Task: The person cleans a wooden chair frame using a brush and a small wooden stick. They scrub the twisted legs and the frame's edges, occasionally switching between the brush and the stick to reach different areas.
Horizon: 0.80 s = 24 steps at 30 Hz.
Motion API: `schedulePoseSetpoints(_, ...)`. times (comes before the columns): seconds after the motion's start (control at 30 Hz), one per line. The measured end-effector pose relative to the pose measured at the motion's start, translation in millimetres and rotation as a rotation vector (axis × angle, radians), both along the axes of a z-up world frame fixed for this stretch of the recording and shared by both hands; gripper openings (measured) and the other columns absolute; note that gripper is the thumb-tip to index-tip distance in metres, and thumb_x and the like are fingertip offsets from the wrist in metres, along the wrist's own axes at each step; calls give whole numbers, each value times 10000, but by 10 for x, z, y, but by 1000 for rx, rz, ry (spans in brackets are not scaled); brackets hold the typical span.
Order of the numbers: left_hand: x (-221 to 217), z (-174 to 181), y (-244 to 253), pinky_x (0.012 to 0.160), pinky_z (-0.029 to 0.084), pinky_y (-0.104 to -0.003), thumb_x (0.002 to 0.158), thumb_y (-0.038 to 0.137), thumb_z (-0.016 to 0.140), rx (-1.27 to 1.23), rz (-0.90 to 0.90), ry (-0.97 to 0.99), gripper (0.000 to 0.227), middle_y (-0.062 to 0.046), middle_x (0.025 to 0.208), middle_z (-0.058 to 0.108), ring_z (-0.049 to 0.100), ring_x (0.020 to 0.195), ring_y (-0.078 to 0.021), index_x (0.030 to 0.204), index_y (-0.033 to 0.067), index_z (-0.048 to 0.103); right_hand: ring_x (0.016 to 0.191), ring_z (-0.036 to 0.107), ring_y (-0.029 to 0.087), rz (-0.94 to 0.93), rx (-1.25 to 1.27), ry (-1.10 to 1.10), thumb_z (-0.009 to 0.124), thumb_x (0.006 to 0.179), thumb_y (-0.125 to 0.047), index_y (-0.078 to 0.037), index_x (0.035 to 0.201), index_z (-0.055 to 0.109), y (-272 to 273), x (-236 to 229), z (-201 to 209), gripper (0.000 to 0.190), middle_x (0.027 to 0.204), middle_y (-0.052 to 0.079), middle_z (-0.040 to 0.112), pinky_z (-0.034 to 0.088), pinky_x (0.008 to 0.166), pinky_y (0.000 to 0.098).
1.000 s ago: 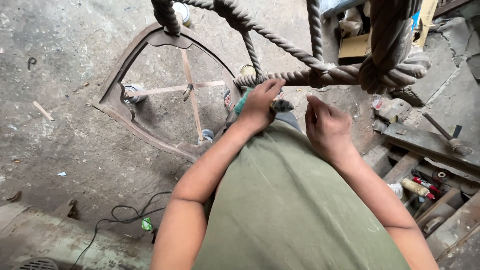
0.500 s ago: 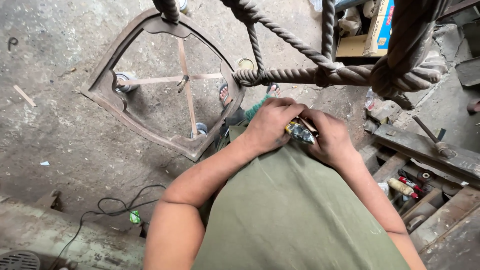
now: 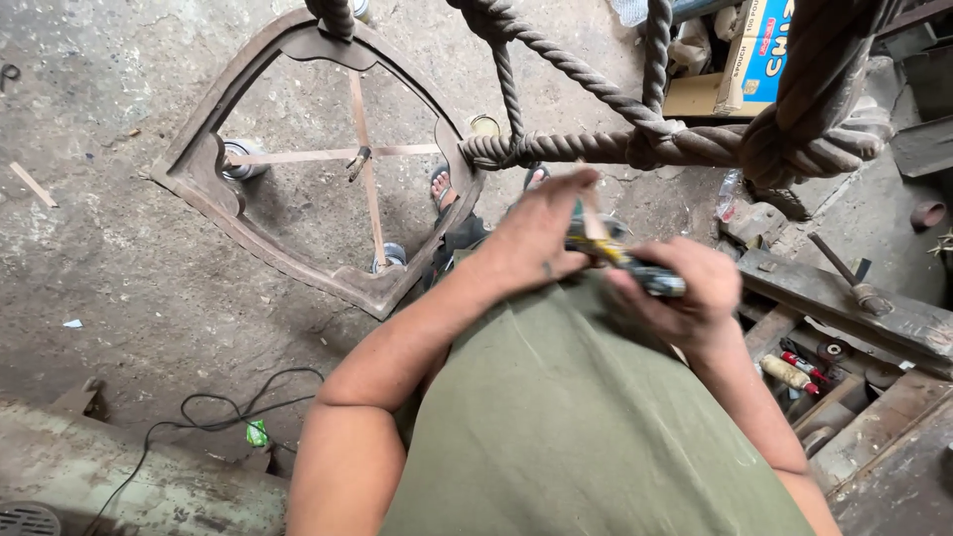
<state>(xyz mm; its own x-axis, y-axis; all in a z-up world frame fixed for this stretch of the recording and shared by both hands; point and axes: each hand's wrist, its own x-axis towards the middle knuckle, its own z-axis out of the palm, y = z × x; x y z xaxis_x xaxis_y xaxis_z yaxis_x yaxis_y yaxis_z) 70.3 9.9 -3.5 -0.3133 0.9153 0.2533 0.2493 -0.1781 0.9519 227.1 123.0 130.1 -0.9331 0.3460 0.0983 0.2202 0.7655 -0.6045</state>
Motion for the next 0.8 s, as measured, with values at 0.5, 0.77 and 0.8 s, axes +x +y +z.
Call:
schedulePoseSetpoints(0.5,-149,609,455,854,608,-290,1029,173,588,81,81,-517,157,-34,938,715,731,899,-159,1153,113,513,825,495,339,-448,139,416,667,1020,-197,79,1128,456,276,897,288,364,1028,261,524,406,831,464)
schedulePoseSetpoints(0.77,-106,487,693,801,618,-285,1004,207,619,16,194,-415,148,21,879,743,764,843,-133,1120,191,529,838,565,278,-603,85,309,710,982,-224,100,1067,622,223,1127,191,346,1018,194,607,448,790,368)
schedulePoseSetpoints(0.8,-121,544,702,801,618,-285,1004,207,619,13,187,-413,148,21,879,743,764,843,-133,1120,191,529,838,565,278,-611,84,311,710,982,-224,100,1067,622,213,1140,190,346,1018,194,607,448,790,368)
